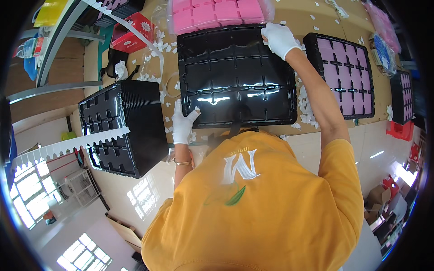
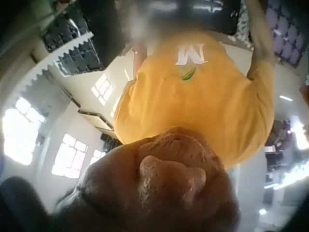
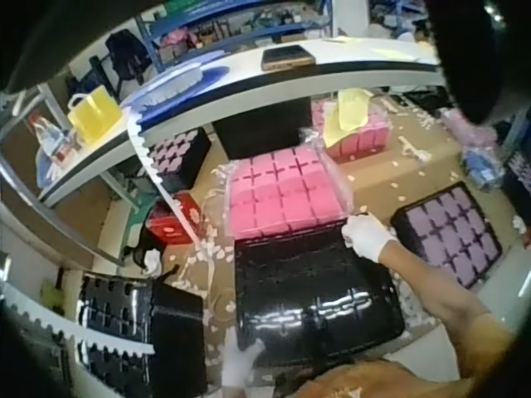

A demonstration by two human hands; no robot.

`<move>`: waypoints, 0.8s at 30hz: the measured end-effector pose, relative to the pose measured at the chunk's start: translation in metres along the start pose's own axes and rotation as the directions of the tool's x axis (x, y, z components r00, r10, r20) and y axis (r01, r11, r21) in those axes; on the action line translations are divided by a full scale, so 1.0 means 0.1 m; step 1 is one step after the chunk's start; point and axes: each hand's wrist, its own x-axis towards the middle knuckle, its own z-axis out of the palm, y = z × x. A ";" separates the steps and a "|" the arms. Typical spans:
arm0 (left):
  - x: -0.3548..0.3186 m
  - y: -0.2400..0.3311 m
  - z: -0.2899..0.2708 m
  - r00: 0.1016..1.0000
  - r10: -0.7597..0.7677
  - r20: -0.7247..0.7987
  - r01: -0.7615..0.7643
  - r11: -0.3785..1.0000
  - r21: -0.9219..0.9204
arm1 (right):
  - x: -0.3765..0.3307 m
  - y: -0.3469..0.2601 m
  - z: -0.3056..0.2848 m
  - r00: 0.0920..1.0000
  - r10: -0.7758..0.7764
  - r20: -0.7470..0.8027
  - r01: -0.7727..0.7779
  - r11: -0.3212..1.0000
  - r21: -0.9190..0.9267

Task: The person assembles black plastic trays by placing pink foam inserts into them. They repeatedly pick up a pink foam insert, align it with the black tray, and press it down to fit. The person handles the trays and foam inserts one at a time, stacking the completed units on the table.

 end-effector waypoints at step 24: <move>0.04 -0.10 0.04 0.998 0.060 -0.007 -0.060 0.998 -0.002 | -0.95 -0.29 -0.28 0.933 -0.088 -0.348 0.171 0.962 0.215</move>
